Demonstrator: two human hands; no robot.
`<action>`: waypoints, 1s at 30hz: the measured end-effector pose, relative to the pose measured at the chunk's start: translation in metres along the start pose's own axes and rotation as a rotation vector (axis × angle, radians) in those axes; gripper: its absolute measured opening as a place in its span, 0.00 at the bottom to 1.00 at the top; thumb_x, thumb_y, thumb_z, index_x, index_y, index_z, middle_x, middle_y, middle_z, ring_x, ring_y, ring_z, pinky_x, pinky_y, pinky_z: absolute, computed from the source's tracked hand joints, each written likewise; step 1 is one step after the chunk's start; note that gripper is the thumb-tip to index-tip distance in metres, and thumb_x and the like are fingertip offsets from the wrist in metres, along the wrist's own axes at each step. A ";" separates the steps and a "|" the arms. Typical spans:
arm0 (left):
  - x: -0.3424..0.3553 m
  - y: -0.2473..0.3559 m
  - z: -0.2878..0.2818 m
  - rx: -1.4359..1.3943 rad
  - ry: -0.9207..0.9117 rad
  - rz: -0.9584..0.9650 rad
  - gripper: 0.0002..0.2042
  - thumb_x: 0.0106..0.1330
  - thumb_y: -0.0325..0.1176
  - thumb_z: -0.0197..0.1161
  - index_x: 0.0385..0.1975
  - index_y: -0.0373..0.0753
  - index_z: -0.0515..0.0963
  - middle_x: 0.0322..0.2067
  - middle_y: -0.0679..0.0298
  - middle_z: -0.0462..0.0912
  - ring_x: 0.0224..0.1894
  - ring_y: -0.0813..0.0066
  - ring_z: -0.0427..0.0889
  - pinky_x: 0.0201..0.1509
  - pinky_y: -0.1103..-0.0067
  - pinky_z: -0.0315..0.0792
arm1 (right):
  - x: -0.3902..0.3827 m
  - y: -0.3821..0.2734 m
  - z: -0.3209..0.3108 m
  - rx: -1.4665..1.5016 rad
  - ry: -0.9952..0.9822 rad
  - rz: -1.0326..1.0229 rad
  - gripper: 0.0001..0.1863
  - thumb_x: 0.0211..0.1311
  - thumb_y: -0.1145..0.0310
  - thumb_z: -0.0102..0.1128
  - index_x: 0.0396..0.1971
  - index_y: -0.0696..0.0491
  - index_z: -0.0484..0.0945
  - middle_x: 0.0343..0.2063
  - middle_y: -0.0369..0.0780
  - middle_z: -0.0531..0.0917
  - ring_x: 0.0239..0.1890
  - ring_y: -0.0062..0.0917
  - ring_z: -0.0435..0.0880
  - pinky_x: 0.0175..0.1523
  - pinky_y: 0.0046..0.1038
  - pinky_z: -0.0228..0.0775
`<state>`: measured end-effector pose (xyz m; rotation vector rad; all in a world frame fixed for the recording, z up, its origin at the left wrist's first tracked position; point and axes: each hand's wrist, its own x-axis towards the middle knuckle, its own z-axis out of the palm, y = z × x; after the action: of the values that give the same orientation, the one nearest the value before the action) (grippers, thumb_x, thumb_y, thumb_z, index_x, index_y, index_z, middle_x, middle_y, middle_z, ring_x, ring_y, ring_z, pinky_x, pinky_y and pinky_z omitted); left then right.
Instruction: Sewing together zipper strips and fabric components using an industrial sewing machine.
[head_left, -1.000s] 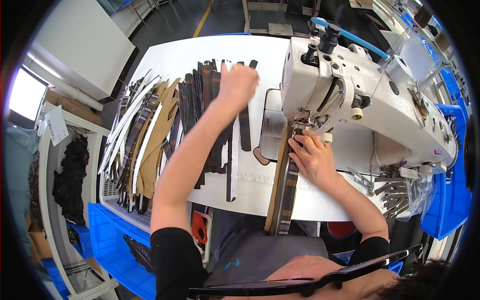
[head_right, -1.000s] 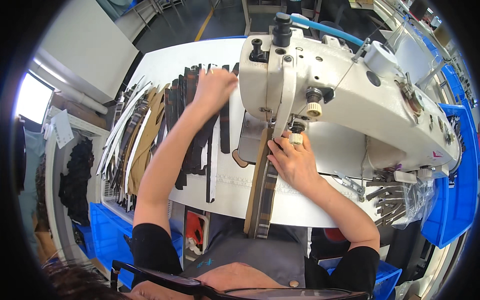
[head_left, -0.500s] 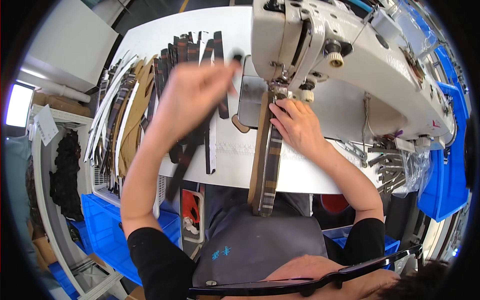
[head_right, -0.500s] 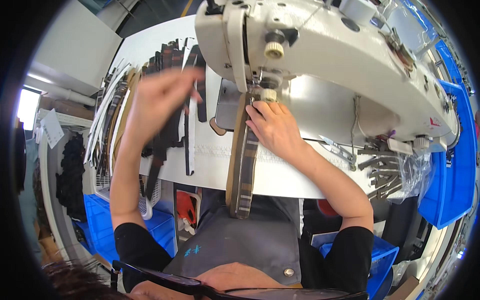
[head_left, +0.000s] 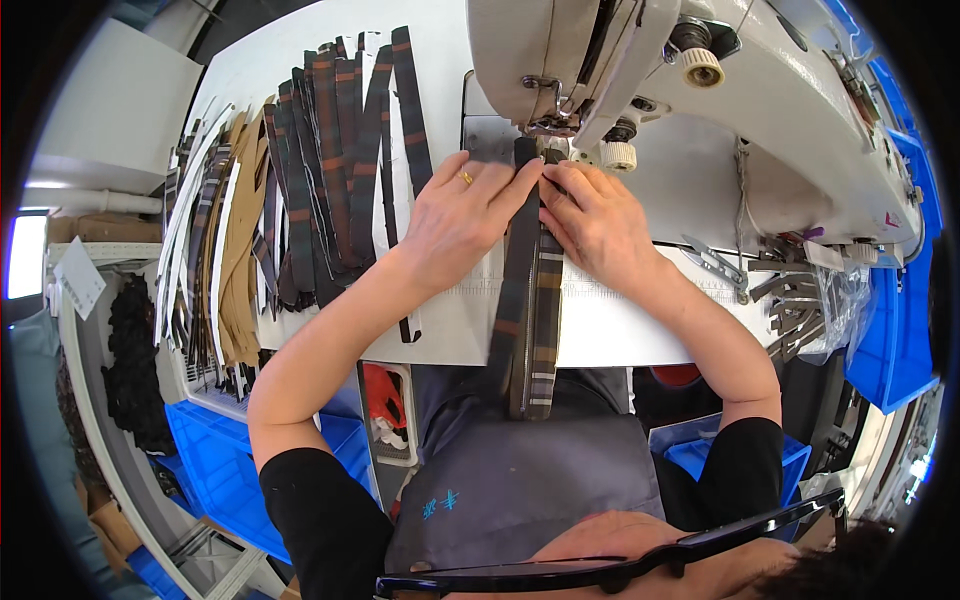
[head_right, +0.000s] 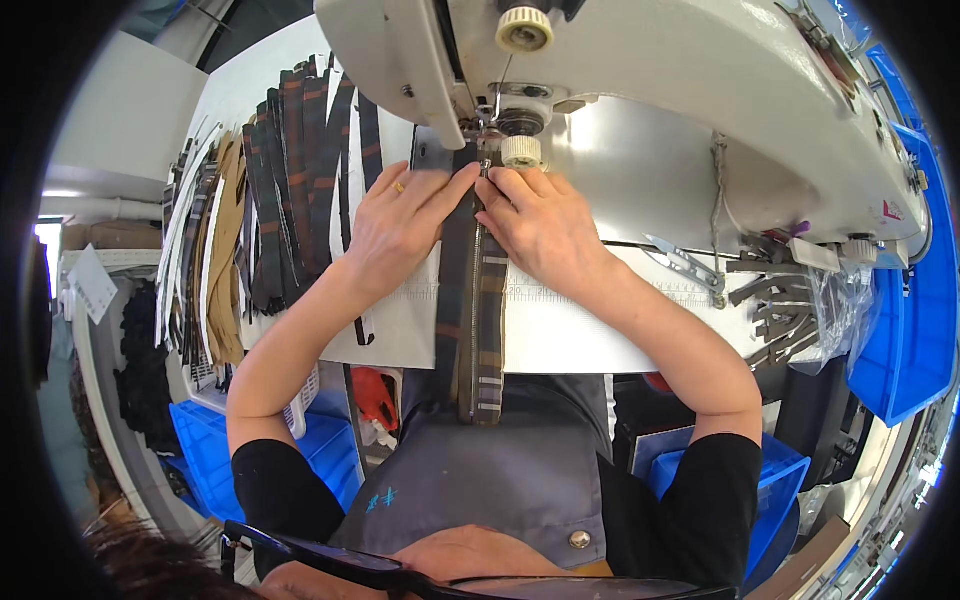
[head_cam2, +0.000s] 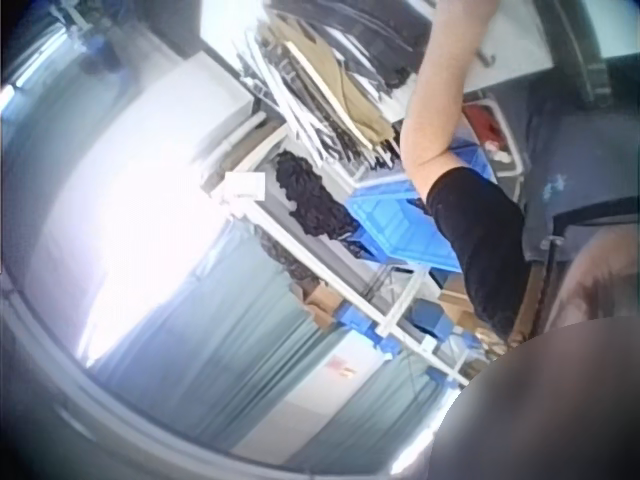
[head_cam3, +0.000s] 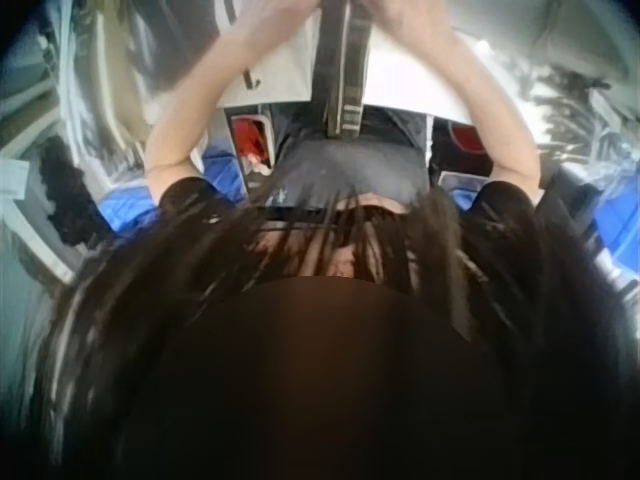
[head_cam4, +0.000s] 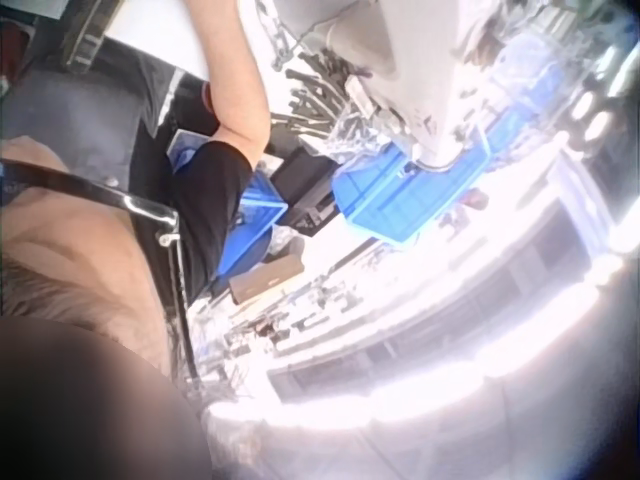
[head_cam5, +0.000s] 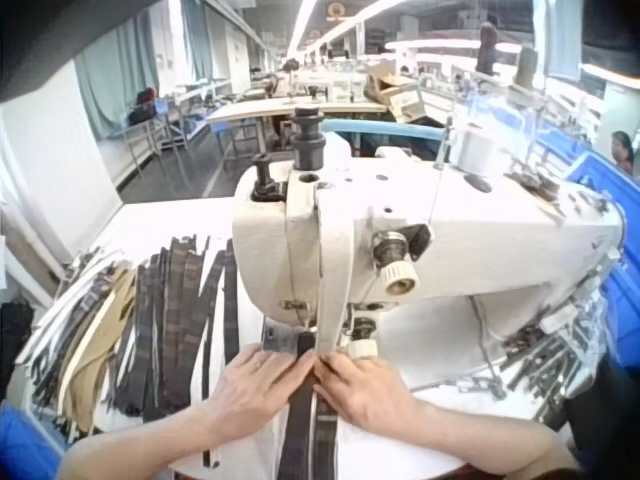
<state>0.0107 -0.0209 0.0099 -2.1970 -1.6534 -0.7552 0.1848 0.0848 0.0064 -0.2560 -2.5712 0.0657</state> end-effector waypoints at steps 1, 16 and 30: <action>0.002 -0.002 0.003 -0.033 0.013 -0.041 0.27 0.43 0.21 0.61 0.50 0.37 0.77 0.38 0.65 0.75 0.39 0.71 0.76 0.52 0.68 0.69 | 0.000 0.000 0.000 0.001 -0.016 0.017 0.17 0.50 0.67 0.66 0.41 0.58 0.79 0.40 0.38 0.77 0.41 0.30 0.78 0.44 0.30 0.71; 0.001 -0.010 0.020 -0.194 -0.073 -0.103 0.17 0.52 0.22 0.60 0.44 0.36 0.78 0.48 0.62 0.78 0.47 0.65 0.80 0.62 0.58 0.62 | -0.003 -0.001 -0.002 0.008 -0.137 0.093 0.20 0.51 0.67 0.66 0.45 0.57 0.78 0.46 0.38 0.76 0.44 0.28 0.79 0.34 0.27 0.73; -0.003 -0.011 0.025 -0.219 0.010 -0.084 0.17 0.51 0.22 0.60 0.44 0.34 0.78 0.50 0.62 0.77 0.50 0.68 0.79 0.63 0.57 0.61 | -0.002 0.000 -0.003 0.048 -0.130 0.092 0.21 0.50 0.69 0.67 0.46 0.57 0.78 0.46 0.38 0.75 0.50 0.31 0.78 0.42 0.30 0.75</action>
<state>0.0051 -0.0071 -0.0137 -2.2740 -1.7412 -1.0118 0.1874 0.0840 0.0078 -0.3627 -2.6818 0.1833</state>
